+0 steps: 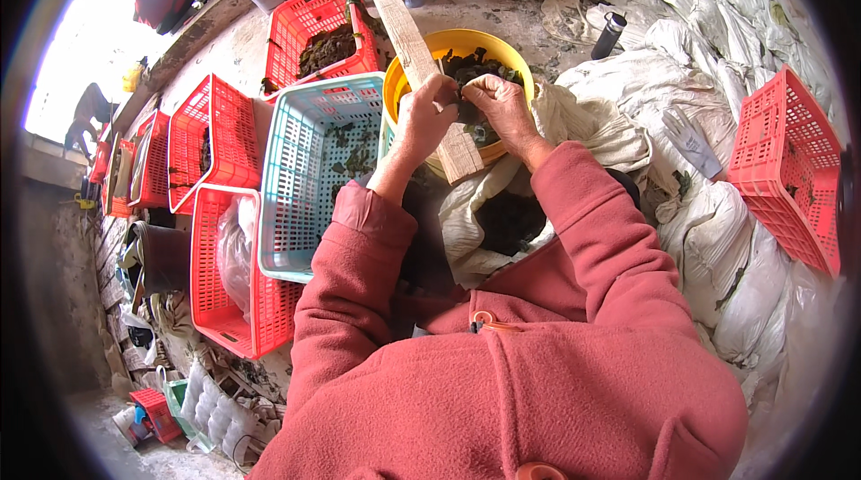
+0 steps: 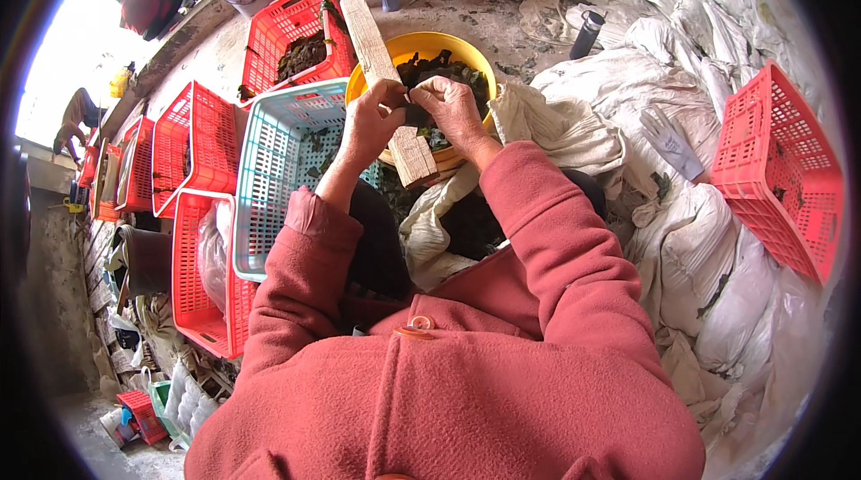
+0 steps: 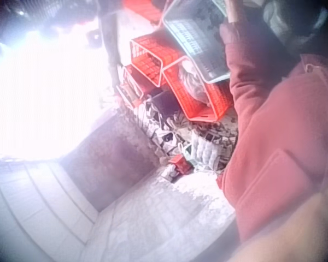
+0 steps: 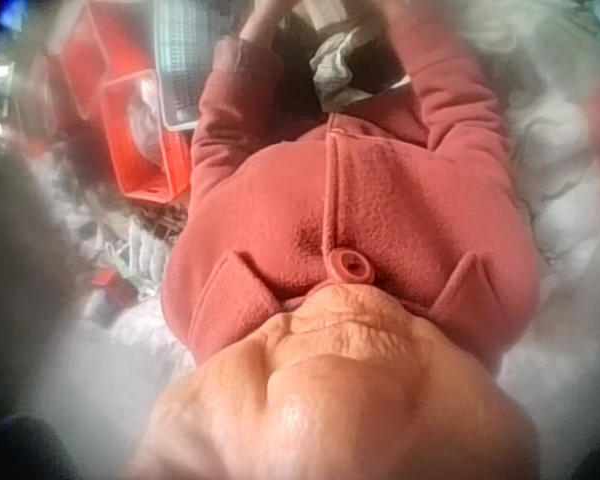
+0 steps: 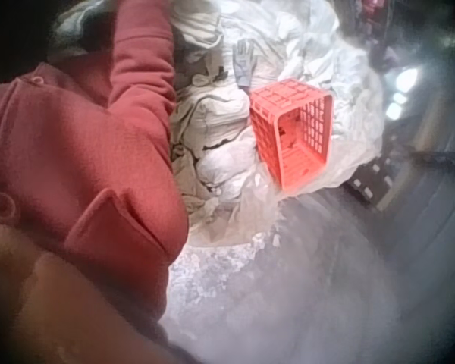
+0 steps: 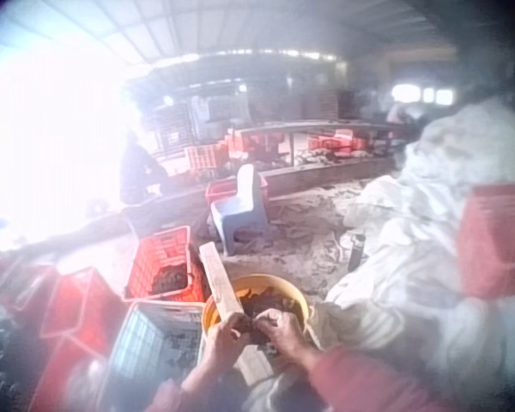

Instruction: The person sits on the floor and repeatedly picks green leafy vegetables from a light blue basket, strips them by hand, and places the pieces into a yellow bucket. The process is continuous and repetitive.

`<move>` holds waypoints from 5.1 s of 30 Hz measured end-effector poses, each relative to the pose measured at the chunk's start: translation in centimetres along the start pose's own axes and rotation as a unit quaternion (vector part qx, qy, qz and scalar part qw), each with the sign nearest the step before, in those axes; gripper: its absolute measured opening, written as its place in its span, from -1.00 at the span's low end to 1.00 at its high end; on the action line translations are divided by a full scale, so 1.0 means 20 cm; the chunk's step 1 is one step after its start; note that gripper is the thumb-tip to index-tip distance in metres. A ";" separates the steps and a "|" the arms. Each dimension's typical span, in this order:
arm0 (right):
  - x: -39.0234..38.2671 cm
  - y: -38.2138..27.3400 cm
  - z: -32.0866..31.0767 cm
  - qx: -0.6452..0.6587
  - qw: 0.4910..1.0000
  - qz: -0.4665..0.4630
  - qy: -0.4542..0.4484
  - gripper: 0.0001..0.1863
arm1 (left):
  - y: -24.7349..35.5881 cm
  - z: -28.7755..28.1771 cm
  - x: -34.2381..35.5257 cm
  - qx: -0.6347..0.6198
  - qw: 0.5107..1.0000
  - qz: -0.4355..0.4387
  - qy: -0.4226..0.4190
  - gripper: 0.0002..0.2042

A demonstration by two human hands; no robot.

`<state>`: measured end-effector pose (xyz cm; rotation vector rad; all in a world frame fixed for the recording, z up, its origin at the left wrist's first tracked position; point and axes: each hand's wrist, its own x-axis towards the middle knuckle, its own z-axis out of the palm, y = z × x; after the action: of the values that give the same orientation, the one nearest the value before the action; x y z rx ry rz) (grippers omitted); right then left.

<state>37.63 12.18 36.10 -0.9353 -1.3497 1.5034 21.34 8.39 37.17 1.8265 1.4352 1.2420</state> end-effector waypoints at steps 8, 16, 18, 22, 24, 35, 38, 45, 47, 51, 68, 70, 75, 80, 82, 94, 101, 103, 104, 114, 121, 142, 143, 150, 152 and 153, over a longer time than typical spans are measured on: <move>-0.05 -0.09 -0.09 -0.072 0.990 -0.018 -0.116 -0.78 | -0.02 -0.04 0.02 -0.169 0.975 -0.109 -0.093 -0.79; -0.04 -0.03 -0.07 0.261 0.961 0.020 -0.087 -0.74 | 0.02 -0.02 0.00 -0.052 0.997 0.053 -0.022 -0.72; -0.04 -0.03 -0.07 0.222 0.970 0.028 -0.093 -0.60 | 0.03 -0.01 -0.01 -0.018 0.996 0.087 -0.009 -0.70; -0.03 -0.04 -0.08 0.135 0.987 0.048 -0.074 -0.56 | 0.03 -0.01 -0.01 0.047 0.988 0.147 -0.006 -0.73; -0.03 -0.04 -0.08 0.117 0.989 0.055 -0.070 -0.54 | 0.03 -0.02 -0.02 0.104 0.973 0.205 0.010 -0.76; -0.05 -0.07 -0.11 0.018 0.986 0.040 -0.162 -0.66 | -0.02 -0.04 -0.01 0.217 0.964 0.122 0.096 -0.91; -0.05 -0.07 -0.10 0.013 0.978 0.066 -0.199 -0.72 | -0.06 -0.08 0.00 0.145 0.975 0.049 0.164 -0.91; -0.04 -0.04 -0.11 0.100 0.980 0.089 -0.149 -0.80 | -0.08 -0.10 0.02 -0.042 0.975 -0.089 0.202 -0.81; -0.04 -0.04 -0.10 0.137 0.979 0.056 -0.140 -0.81 | -0.05 -0.06 -0.01 0.036 0.986 -0.131 0.095 -0.66; -0.04 -0.04 -0.03 0.076 0.986 0.030 -0.144 -0.78 | 0.01 0.00 -0.04 -0.272 0.943 -0.145 -0.128 -0.60; -0.07 -0.01 -0.01 -0.046 0.996 -0.007 -0.079 -0.82 | -0.17 -0.08 0.01 -0.560 0.795 -0.214 0.091 -0.87; -0.06 -0.04 0.00 -0.099 0.992 -0.066 -0.038 -0.83 | -0.13 -0.07 0.01 -0.502 0.830 -0.235 0.063 -0.92; -0.03 -0.06 0.03 -0.214 0.933 -0.288 0.022 -0.88 | -0.08 -0.01 0.00 -0.195 0.953 -0.230 -0.029 -0.88; -0.02 0.01 0.04 -0.300 0.895 -0.329 -0.017 -0.88 | -0.08 0.06 -0.02 0.084 0.996 -0.027 -0.033 -0.82; -0.01 0.03 0.03 -0.305 0.926 -0.220 0.019 -0.85 | -0.07 0.06 -0.03 0.158 0.985 -0.045 -0.058 -0.81; 0.00 -0.02 -0.02 0.017 0.999 0.038 -0.009 -0.79 | 0.00 0.03 -0.03 0.137 0.977 0.150 0.064 -0.72; -0.02 0.01 -0.03 -0.192 0.974 -0.124 0.001 -0.80 | 0.01 0.03 -0.03 0.067 0.996 0.059 0.030 -0.74; -0.03 -0.01 -0.03 -0.218 0.967 -0.129 -0.014 -0.78 | 0.01 0.02 -0.03 0.056 0.998 0.020 0.033 -0.76; -0.04 -0.02 -0.04 -0.202 0.973 -0.104 -0.033 -0.76 | 0.02 0.02 -0.03 0.074 0.997 0.016 0.027 -0.76; -0.05 -0.01 -0.07 -0.061 0.991 0.025 -0.117 -0.75 | -0.05 0.00 -0.01 -0.057 0.995 -0.076 -0.029 -0.83; -0.05 0.04 -0.03 0.257 0.947 0.144 -0.132 -0.77 | -0.02 -0.02 -0.02 -0.042 0.999 -0.028 -0.002 -0.85; -0.06 0.00 -0.07 0.041 0.995 0.022 -0.092 -0.78 | 0.04 0.01 -0.08 0.171 0.966 0.194 0.017 -0.81; -0.07 0.00 -0.07 0.028 0.995 0.033 -0.086 -0.81 | 0.04 0.01 -0.08 0.196 0.961 0.193 0.014 -0.88; -0.06 0.00 -0.07 -0.022 0.995 0.016 -0.097 -0.83 | 0.03 0.02 -0.05 0.186 0.973 0.135 0.015 -0.93; -0.05 0.01 -0.08 -0.091 0.991 -0.046 -0.081 -0.84 | 0.02 0.02 -0.04 0.100 0.994 0.039 -0.002 -0.83; -0.05 0.02 -0.07 -0.085 0.994 -0.029 -0.066 -0.84 | 0.01 0.03 -0.04 0.050 0.998 -0.027 -0.011 -0.76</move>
<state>39.18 11.73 35.53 -0.9056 -1.6075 1.4438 21.99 7.74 36.81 1.8490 1.5493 1.1384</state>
